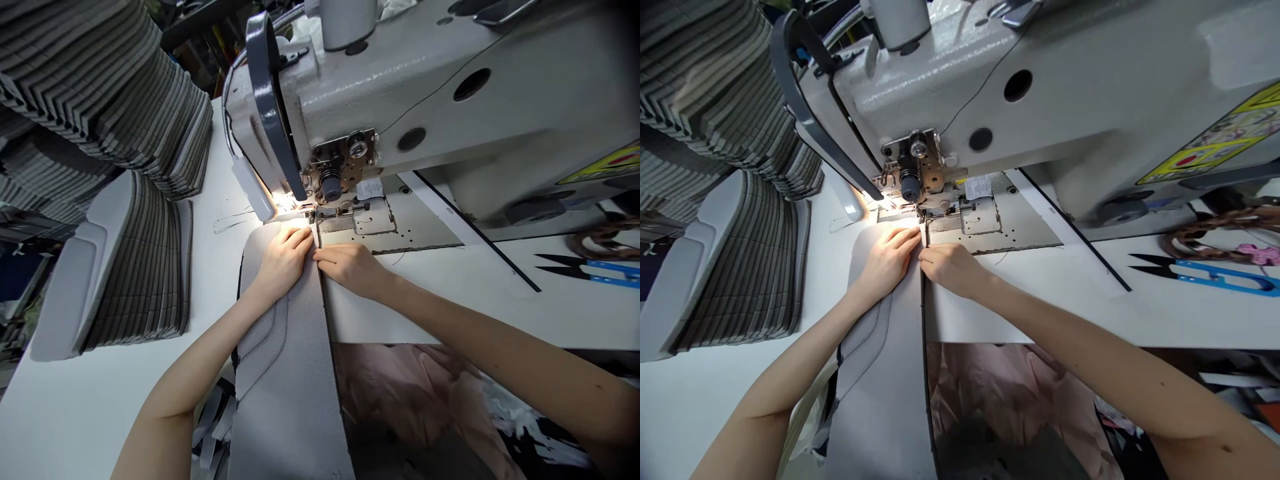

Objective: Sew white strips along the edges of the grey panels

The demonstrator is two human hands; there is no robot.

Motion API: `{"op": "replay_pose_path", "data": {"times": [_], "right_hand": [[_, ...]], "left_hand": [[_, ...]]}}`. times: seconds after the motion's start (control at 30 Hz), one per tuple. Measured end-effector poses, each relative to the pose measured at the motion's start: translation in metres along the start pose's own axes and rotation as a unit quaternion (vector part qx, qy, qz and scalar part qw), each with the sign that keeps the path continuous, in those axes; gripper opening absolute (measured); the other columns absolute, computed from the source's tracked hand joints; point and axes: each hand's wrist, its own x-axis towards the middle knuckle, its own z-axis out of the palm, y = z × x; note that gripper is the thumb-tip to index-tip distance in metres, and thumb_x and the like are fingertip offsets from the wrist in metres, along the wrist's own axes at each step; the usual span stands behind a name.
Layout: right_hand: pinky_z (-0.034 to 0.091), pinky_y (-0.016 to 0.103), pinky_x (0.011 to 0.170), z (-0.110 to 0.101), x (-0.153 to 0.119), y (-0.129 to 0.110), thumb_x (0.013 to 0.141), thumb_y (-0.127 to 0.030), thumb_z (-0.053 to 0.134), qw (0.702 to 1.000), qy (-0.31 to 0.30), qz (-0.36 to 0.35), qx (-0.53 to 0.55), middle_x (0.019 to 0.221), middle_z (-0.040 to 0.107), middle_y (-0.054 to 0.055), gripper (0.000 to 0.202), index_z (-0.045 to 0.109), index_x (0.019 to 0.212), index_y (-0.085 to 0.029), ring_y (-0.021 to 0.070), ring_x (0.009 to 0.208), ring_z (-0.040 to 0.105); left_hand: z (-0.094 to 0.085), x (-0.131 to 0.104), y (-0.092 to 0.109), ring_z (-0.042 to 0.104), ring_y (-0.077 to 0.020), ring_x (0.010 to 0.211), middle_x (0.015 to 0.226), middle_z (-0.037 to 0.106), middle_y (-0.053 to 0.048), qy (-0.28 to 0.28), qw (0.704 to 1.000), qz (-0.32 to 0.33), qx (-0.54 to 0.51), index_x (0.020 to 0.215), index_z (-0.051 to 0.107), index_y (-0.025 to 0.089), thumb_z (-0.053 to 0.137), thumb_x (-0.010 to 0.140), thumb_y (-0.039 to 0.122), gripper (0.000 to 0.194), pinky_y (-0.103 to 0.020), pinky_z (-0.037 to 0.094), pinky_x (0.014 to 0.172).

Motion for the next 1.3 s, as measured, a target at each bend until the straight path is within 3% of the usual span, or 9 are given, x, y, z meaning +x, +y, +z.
{"op": "replay_pose_path", "data": {"times": [0.2, 0.37, 0.53, 0.63, 0.8, 0.9, 1.07, 1.17, 1.3], "right_hand": [[0.045, 0.029, 0.069, -0.002, 0.003, 0.001, 0.096, -0.007, 0.046, 0.999, -0.025, 0.025, -0.012, 0.095, 0.075, 0.008, 0.029, 0.072, 0.084, -0.014, 0.0166, 0.078, 0.064], [0.044, 0.030, 0.068, -0.046, -0.006, -0.011, 0.092, -0.009, 0.052, 0.983, -0.107, 0.148, -0.030, 0.097, 0.074, 0.008, 0.020, 0.070, 0.086, -0.016, 0.0190, 0.086, 0.065], [0.038, 0.031, 0.058, -0.100, -0.051, -0.002, 0.089, -0.011, 0.055, 0.845, -0.095, 0.478, -0.220, 0.083, 0.073, 0.018, 0.014, 0.069, 0.087, -0.011, 0.0268, 0.078, 0.067], [0.040, 0.033, 0.057, -0.117, -0.073, 0.011, 0.084, -0.001, 0.048, 0.790, -0.125, 0.543, -0.257, 0.070, 0.069, 0.023, 0.022, 0.070, 0.085, -0.005, 0.0307, 0.069, 0.067], [0.048, 0.038, 0.068, -0.135, -0.083, 0.026, 0.081, -0.003, 0.053, 0.824, -0.091, 0.541, -0.139, 0.079, 0.073, 0.020, 0.020, 0.073, 0.080, -0.009, 0.0313, 0.079, 0.070], [0.049, 0.029, 0.057, -0.126, -0.080, 0.014, 0.083, -0.027, 0.065, 0.847, -0.071, 0.512, 0.124, 0.068, 0.071, 0.007, 0.014, 0.071, 0.080, -0.015, 0.0198, 0.061, 0.065], [0.060, 0.030, 0.061, -0.077, -0.056, -0.052, 0.078, -0.054, 0.073, 0.690, -0.028, 0.443, 0.572, 0.066, 0.073, 0.004, 0.038, 0.066, 0.077, -0.017, 0.0186, 0.062, 0.071], [0.063, 0.033, 0.067, -0.060, -0.038, -0.082, 0.086, -0.049, 0.069, 0.707, 0.139, 0.443, 0.534, 0.073, 0.076, 0.005, 0.031, 0.068, 0.082, -0.018, 0.0205, 0.068, 0.075], [0.065, 0.038, 0.074, -0.051, -0.029, -0.080, 0.093, -0.035, 0.063, 0.807, 0.326, 0.356, 0.340, 0.092, 0.079, 0.007, 0.016, 0.073, 0.090, -0.023, 0.0241, 0.082, 0.077]], "left_hand": [[0.002, 0.007, 0.000, 0.061, -0.0271, 0.109, 0.122, 0.065, -0.014, -0.021, 0.999, -0.026, 0.028, 0.114, 0.066, 0.016, 0.042, 0.096, 0.011, 0.031, -0.042, 0.052, 0.095], [0.004, 0.004, -0.002, 0.061, -0.0289, 0.106, 0.120, 0.065, -0.017, 0.008, 0.999, 0.000, 0.036, 0.116, 0.066, 0.012, 0.038, 0.096, 0.010, 0.034, -0.042, 0.052, 0.093], [0.012, 0.001, -0.009, 0.060, -0.0297, 0.113, 0.122, 0.066, -0.016, 0.071, 0.997, 0.016, -0.008, 0.124, 0.064, 0.015, 0.035, 0.097, 0.011, 0.040, -0.045, 0.051, 0.097], [0.015, 0.001, -0.012, 0.061, -0.0295, 0.113, 0.122, 0.067, -0.014, 0.087, 0.996, 0.013, -0.032, 0.121, 0.065, 0.017, 0.036, 0.096, 0.012, 0.039, -0.048, 0.051, 0.098], [0.013, -0.001, -0.006, 0.062, -0.0276, 0.112, 0.120, 0.069, -0.013, 0.089, 0.995, 0.002, -0.040, 0.115, 0.067, 0.018, 0.037, 0.097, 0.013, 0.035, -0.046, 0.052, 0.097], [0.012, -0.003, -0.003, 0.062, -0.0264, 0.109, 0.119, 0.069, -0.011, 0.088, 0.995, -0.011, -0.038, 0.115, 0.067, 0.019, 0.039, 0.094, 0.009, 0.037, -0.043, 0.052, 0.095], [0.012, -0.005, -0.002, 0.061, -0.0249, 0.107, 0.116, 0.069, -0.010, 0.092, 0.994, -0.030, -0.050, 0.115, 0.066, 0.019, 0.040, 0.092, 0.008, 0.036, -0.041, 0.051, 0.093], [0.012, -0.006, -0.003, 0.061, -0.0240, 0.107, 0.116, 0.069, -0.009, 0.104, 0.991, -0.036, -0.074, 0.112, 0.065, 0.017, 0.040, 0.091, 0.006, 0.035, -0.040, 0.051, 0.095], [0.010, -0.006, -0.002, 0.061, -0.0235, 0.105, 0.112, 0.070, -0.009, 0.125, 0.985, -0.050, -0.111, 0.105, 0.063, 0.017, 0.040, 0.094, 0.009, 0.027, -0.038, 0.050, 0.093]]}}
